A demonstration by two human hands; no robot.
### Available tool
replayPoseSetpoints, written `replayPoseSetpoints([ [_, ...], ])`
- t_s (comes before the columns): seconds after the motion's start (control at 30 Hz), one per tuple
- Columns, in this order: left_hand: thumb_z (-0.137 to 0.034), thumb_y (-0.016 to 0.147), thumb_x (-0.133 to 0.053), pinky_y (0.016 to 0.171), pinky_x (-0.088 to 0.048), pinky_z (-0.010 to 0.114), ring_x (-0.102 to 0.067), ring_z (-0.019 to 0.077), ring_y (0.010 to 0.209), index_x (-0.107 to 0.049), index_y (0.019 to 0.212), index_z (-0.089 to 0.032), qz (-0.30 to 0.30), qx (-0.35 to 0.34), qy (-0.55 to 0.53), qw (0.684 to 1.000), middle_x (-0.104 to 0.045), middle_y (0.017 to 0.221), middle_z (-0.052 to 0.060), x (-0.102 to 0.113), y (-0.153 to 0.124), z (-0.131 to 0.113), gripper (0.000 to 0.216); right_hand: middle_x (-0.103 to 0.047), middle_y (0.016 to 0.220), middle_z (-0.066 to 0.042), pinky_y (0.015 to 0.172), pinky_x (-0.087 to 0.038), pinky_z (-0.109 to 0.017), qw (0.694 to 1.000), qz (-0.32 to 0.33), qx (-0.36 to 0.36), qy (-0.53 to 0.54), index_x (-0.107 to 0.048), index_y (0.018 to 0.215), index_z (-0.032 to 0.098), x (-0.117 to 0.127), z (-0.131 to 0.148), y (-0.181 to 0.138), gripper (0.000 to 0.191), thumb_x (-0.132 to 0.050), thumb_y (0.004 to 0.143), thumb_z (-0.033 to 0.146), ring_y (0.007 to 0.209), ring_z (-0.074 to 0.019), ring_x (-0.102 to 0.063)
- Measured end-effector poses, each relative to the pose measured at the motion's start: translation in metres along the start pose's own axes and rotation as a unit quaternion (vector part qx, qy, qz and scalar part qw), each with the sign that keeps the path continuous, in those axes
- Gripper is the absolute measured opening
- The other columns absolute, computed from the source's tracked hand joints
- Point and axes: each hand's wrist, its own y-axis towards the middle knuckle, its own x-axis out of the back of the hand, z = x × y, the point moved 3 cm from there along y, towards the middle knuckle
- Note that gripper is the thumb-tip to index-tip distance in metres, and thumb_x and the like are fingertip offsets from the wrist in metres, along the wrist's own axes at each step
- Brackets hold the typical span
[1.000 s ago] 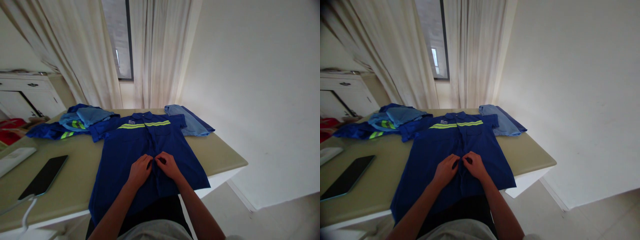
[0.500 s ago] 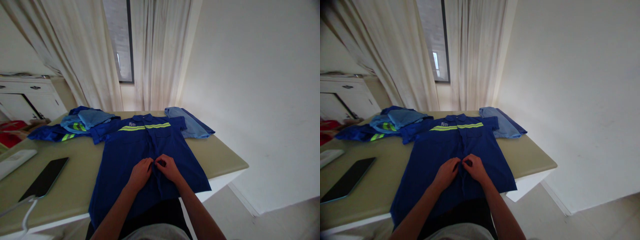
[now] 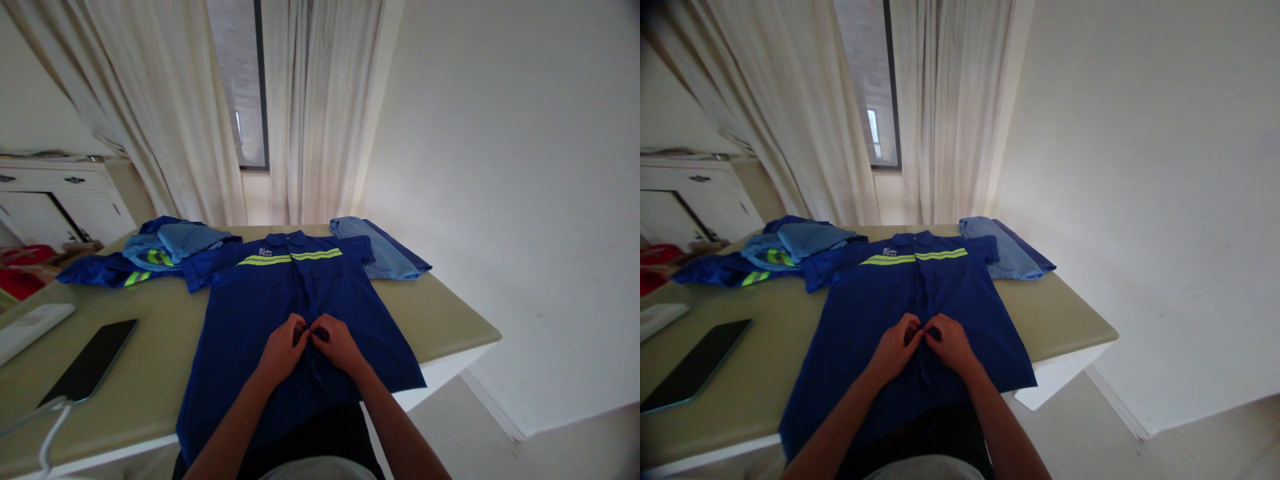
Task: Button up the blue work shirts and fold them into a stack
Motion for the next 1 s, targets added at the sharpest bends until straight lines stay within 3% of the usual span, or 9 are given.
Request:
replayPoseSetpoints([
  [0.17, -0.022, 0.093, -0.053, 0.078, -0.050, 0.029, -0.068, 0.0168, 0.081, -0.054, 0.105, -0.025, 0.011, -0.005, -0.038, 0.999, -0.069, 0.091, -0.001, -0.0008, 0.0005, 0.0033, 0.012, -0.062, 0.083, 0.002, 0.068, -0.039, -0.024, 1.000, 0.004, -0.014, 0.004, -0.071, 0.094, 0.021, -0.0011, -0.0005, -0.0001, 0.016, -0.070, 0.083, 0.008, 0.070, -0.0122, -0.055],
  [0.63, -0.022, 0.090, -0.053, 0.082, -0.048, 0.032, -0.067, 0.0192, 0.086, -0.055, 0.104, -0.025, -0.003, 0.023, -0.028, 0.999, -0.070, 0.097, 0.003, -0.0018, -0.0006, 0.0030, 0.014, -0.062, 0.092, -0.001, 0.070, -0.044, -0.025, 1.000, 0.009, -0.016, -0.004, -0.073, 0.096, 0.023, 0.0002, 0.0022, -0.0017, 0.011, -0.069, 0.091, 0.014, 0.076, -0.0132, -0.059],
  [0.83, -0.022, 0.086, -0.055, 0.069, -0.041, 0.028, -0.059, 0.0150, 0.068, -0.056, 0.094, -0.024, 0.006, 0.048, -0.021, 0.999, -0.065, 0.081, -0.002, 0.0022, 0.0001, 0.0022, 0.008, -0.061, 0.102, -0.002, 0.078, -0.048, -0.025, 1.000, 0.012, -0.012, 0.004, -0.074, 0.102, 0.024, -0.0008, 0.0050, -0.0020, 0.019, -0.067, 0.090, 0.011, 0.085, -0.0136, -0.061],
  [1.0, -0.020, 0.083, -0.055, 0.064, -0.035, 0.027, -0.052, 0.0136, 0.064, -0.055, 0.089, -0.023, 0.009, 0.051, -0.013, 0.999, -0.059, 0.076, -0.004, 0.0026, -0.0002, 0.0032, 0.006, -0.058, 0.104, -0.003, 0.087, -0.051, -0.028, 1.000, -0.001, -0.003, 0.020, -0.072, 0.098, 0.024, -0.0011, 0.0047, -0.0016, 0.014, -0.068, 0.090, 0.013, 0.094, -0.0166, -0.062],
])
